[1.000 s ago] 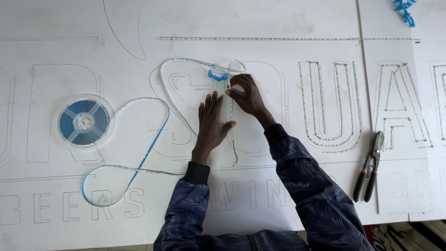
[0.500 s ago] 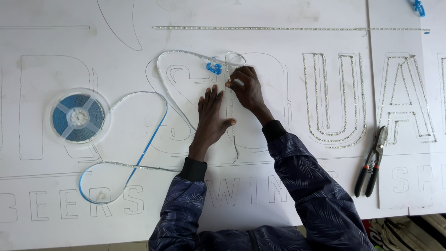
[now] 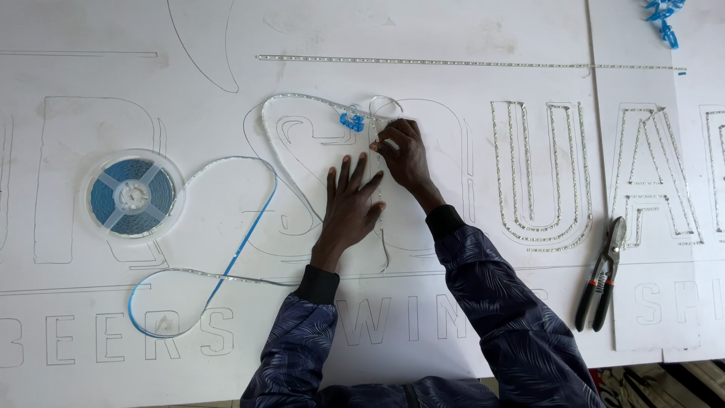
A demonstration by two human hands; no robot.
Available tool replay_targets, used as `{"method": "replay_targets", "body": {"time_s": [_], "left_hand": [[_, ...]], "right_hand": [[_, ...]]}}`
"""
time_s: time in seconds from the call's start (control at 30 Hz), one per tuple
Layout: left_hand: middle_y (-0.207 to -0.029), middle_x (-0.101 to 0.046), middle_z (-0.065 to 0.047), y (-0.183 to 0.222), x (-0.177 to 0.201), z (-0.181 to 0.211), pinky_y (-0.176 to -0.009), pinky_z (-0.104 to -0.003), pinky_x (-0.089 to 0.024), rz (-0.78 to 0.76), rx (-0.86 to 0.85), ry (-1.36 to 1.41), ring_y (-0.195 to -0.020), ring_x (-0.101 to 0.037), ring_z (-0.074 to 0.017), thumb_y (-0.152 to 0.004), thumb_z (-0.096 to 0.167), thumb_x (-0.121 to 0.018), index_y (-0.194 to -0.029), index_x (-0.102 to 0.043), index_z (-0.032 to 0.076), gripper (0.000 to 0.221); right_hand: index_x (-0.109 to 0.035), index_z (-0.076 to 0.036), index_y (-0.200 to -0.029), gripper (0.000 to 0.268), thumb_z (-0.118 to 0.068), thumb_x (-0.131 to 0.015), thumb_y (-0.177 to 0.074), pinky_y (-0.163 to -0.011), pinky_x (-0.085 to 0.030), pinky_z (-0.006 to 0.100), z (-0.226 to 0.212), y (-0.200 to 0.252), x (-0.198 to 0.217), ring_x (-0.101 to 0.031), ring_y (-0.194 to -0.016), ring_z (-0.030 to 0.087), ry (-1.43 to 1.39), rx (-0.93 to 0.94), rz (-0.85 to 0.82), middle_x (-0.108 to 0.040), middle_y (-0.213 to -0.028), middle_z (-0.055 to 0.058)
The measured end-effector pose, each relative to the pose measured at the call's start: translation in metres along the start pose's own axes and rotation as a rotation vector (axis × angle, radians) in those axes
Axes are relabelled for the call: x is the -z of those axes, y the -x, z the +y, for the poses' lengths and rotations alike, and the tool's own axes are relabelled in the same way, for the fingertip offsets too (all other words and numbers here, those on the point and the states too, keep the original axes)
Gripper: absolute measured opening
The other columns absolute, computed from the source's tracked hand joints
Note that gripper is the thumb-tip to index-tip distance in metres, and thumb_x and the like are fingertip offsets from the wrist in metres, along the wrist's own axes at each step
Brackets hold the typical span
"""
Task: Laying out flexible LED strips along the outlines of letters on a large sign board template.
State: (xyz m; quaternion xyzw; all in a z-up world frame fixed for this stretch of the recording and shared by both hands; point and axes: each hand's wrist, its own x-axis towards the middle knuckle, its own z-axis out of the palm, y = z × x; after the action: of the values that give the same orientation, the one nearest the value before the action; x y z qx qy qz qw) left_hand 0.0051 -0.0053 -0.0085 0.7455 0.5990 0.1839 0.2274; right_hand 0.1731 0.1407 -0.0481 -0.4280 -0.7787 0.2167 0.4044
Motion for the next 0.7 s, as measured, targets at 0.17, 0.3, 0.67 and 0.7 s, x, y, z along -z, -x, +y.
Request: {"method": "replay_targets", "body": {"time_s": [0.17, 0.3, 0.67, 0.7], "left_hand": [[-0.194, -0.016, -0.009, 0.013, -0.022, 0.015, -0.142, -0.061, -0.001, 0.006, -0.049, -0.204, -0.178, -0.011, -0.0330, -0.120, 0.037, -0.047, -0.179, -0.039, 0.015, 0.064], [-0.193, -0.018, -0.012, 0.030, -0.027, 0.023, -0.143, -0.056, 0.001, -0.002, -0.066, -0.314, -0.178, -0.013, -0.0300, -0.124, 0.038, -0.037, -0.181, -0.031, 0.010, 0.064], [-0.185, -0.037, -0.017, 0.053, -0.041, 0.026, -0.140, -0.057, -0.018, 0.170, -0.105, -0.211, -0.171, -0.033, -0.0336, -0.123, 0.045, -0.043, -0.171, -0.047, 0.004, 0.064], [-0.183, -0.042, -0.015, 0.048, -0.041, 0.022, -0.139, -0.056, -0.023, 0.196, -0.108, -0.198, -0.169, -0.039, -0.0325, -0.123, 0.045, -0.045, -0.169, -0.051, 0.005, 0.061]], "right_hand": [[-0.075, -0.013, -0.099, 0.025, -0.033, -0.090, -0.104, -0.101, -0.055, 0.052, 0.008, 0.001, -0.003, -0.071, -0.115, 0.039, 0.040, 0.018, 0.001, -0.066, -0.099, 0.008], [-0.074, -0.012, -0.099, 0.025, -0.032, -0.089, -0.105, -0.098, -0.055, 0.052, 0.003, 0.000, -0.002, -0.070, -0.113, 0.040, 0.058, 0.032, -0.006, -0.063, -0.099, 0.008], [-0.079, -0.014, -0.122, 0.029, -0.040, -0.084, -0.108, -0.104, -0.054, 0.053, -0.009, -0.001, -0.001, -0.069, -0.116, 0.037, 0.082, -0.014, 0.032, -0.066, -0.105, 0.006], [-0.079, -0.015, -0.124, 0.032, -0.042, -0.083, -0.108, -0.105, -0.054, 0.054, -0.008, -0.004, -0.002, -0.068, -0.118, 0.037, 0.099, -0.015, 0.037, -0.065, -0.106, 0.006]]}}
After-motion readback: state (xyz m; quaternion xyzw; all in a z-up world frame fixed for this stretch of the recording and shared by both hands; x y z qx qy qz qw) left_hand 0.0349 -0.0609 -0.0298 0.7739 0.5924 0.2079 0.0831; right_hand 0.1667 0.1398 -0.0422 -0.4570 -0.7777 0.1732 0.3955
